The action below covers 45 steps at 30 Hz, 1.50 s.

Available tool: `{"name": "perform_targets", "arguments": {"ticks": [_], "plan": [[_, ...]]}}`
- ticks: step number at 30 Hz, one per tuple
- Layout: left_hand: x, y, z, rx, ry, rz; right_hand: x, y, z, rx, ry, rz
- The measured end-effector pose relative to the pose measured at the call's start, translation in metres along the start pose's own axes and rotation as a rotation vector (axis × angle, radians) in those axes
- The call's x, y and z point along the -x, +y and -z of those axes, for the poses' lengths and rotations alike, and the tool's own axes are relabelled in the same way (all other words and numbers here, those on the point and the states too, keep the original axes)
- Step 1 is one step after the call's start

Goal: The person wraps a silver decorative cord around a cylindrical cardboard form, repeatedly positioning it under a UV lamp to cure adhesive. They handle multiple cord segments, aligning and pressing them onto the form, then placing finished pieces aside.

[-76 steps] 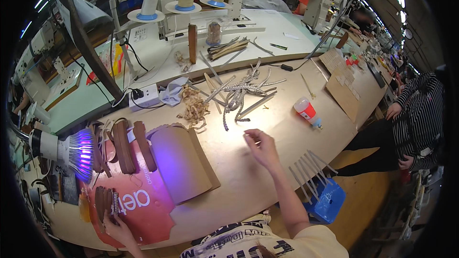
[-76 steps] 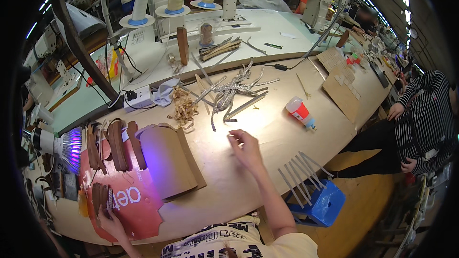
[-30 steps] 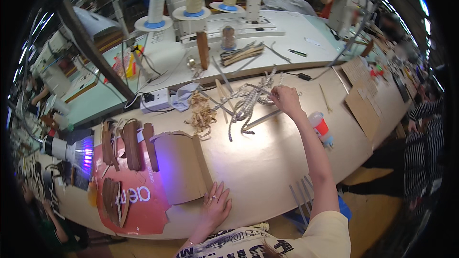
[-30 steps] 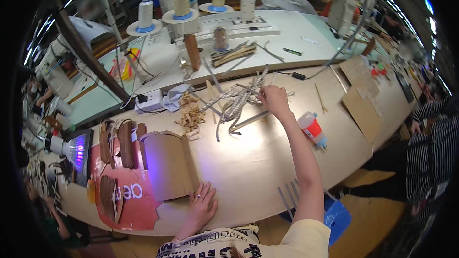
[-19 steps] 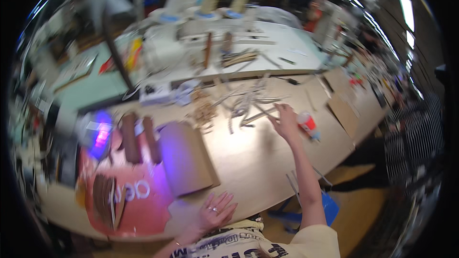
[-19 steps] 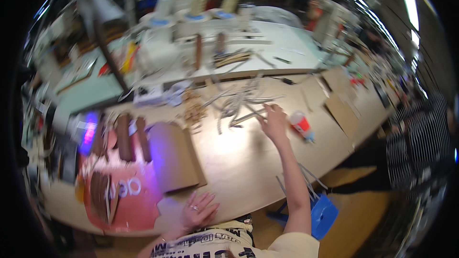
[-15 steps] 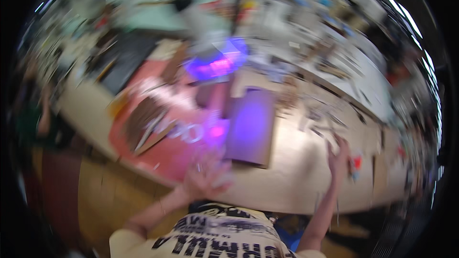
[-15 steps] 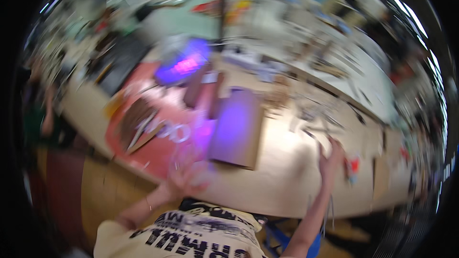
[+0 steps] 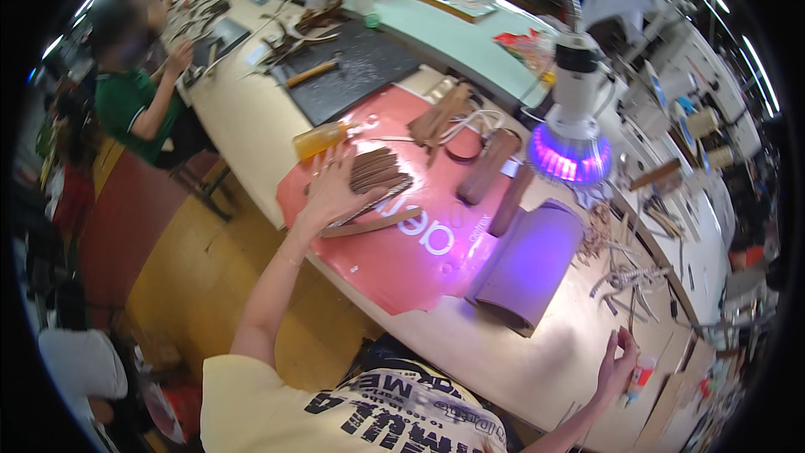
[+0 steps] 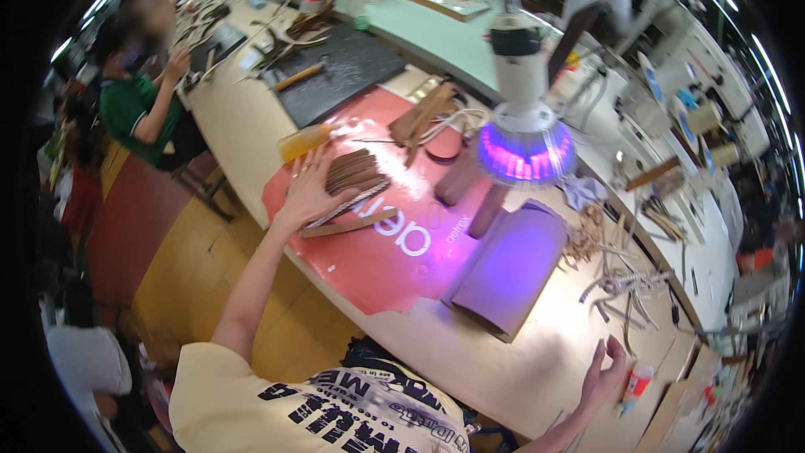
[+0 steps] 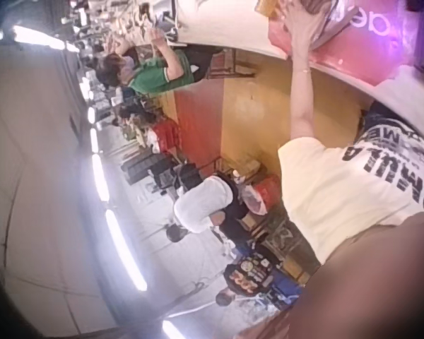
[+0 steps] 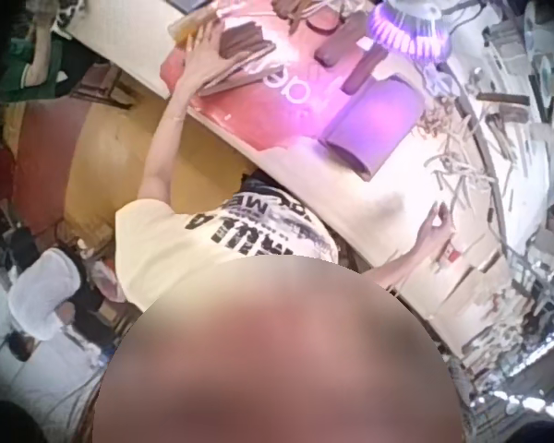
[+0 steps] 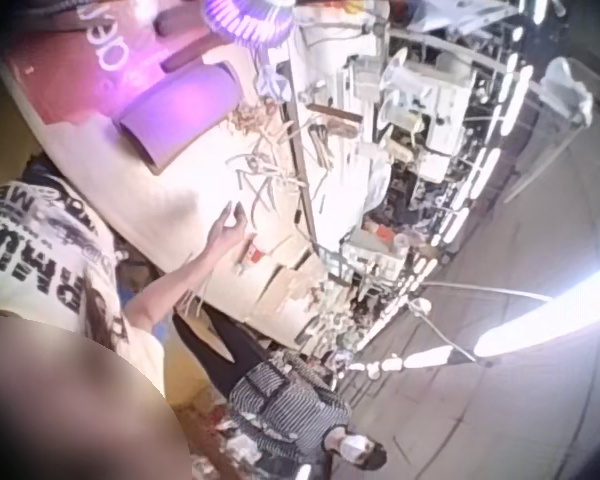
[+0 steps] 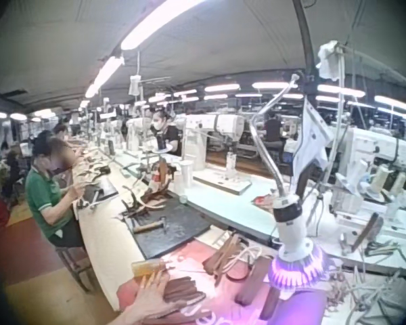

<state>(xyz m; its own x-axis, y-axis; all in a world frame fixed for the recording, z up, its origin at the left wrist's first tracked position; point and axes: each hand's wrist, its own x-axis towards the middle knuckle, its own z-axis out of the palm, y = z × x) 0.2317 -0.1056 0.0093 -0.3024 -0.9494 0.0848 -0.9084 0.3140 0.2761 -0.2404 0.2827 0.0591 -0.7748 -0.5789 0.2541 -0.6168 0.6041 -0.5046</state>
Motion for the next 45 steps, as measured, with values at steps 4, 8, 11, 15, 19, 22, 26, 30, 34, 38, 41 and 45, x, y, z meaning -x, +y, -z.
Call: {"name": "perform_targets", "arguments": {"ticks": [4, 8, 11, 15, 19, 22, 26, 30, 34, 38, 41, 45], "plan": [[0.002, 0.01, 0.005, 0.185, 0.116, -0.17, 0.012, -0.015, 0.001, -0.07, 0.04, -0.044], [0.026, 0.027, 0.006, 0.086, -0.001, -0.073, 0.018, -0.021, 0.001, -0.11, 0.089, -0.039], [0.044, 0.034, 0.002, 0.029, -0.025, -0.171, 0.02, -0.024, 0.002, -0.091, 0.083, -0.076], [0.049, 0.027, -0.004, 0.087, -0.032, -0.191, 0.021, -0.031, 0.005, -0.096, 0.021, -0.117], [0.046, 0.022, -0.004, 0.146, -0.017, -0.233, 0.022, -0.032, 0.009, -0.071, 0.009, -0.13], [0.048, 0.028, -0.005, 0.102, -0.045, -0.189, 0.026, -0.028, 0.011, -0.072, 0.012, -0.132], [0.051, 0.047, -0.01, 0.107, 0.004, -0.225, 0.033, -0.022, 0.009, -0.124, 0.01, -0.139], [0.061, 0.059, -0.015, 0.127, 0.037, -0.116, 0.04, -0.016, 0.005, -0.143, -0.003, -0.148], [0.065, 0.052, -0.016, 0.308, 0.008, -0.123, 0.043, -0.017, 0.002, -0.188, -0.026, -0.162], [0.058, 0.034, -0.017, 0.662, -0.191, 0.016, 0.047, -0.027, 0.003, -0.235, -0.074, -0.137], [0.061, 0.031, -0.006, 1.11, -0.461, 0.231, 0.054, -0.045, 0.001, -0.397, -0.11, -0.156], [0.092, 0.061, 0.035, 1.553, -0.757, 0.371, 0.068, -0.084, -0.017, -0.725, -0.38, -0.164]]}}
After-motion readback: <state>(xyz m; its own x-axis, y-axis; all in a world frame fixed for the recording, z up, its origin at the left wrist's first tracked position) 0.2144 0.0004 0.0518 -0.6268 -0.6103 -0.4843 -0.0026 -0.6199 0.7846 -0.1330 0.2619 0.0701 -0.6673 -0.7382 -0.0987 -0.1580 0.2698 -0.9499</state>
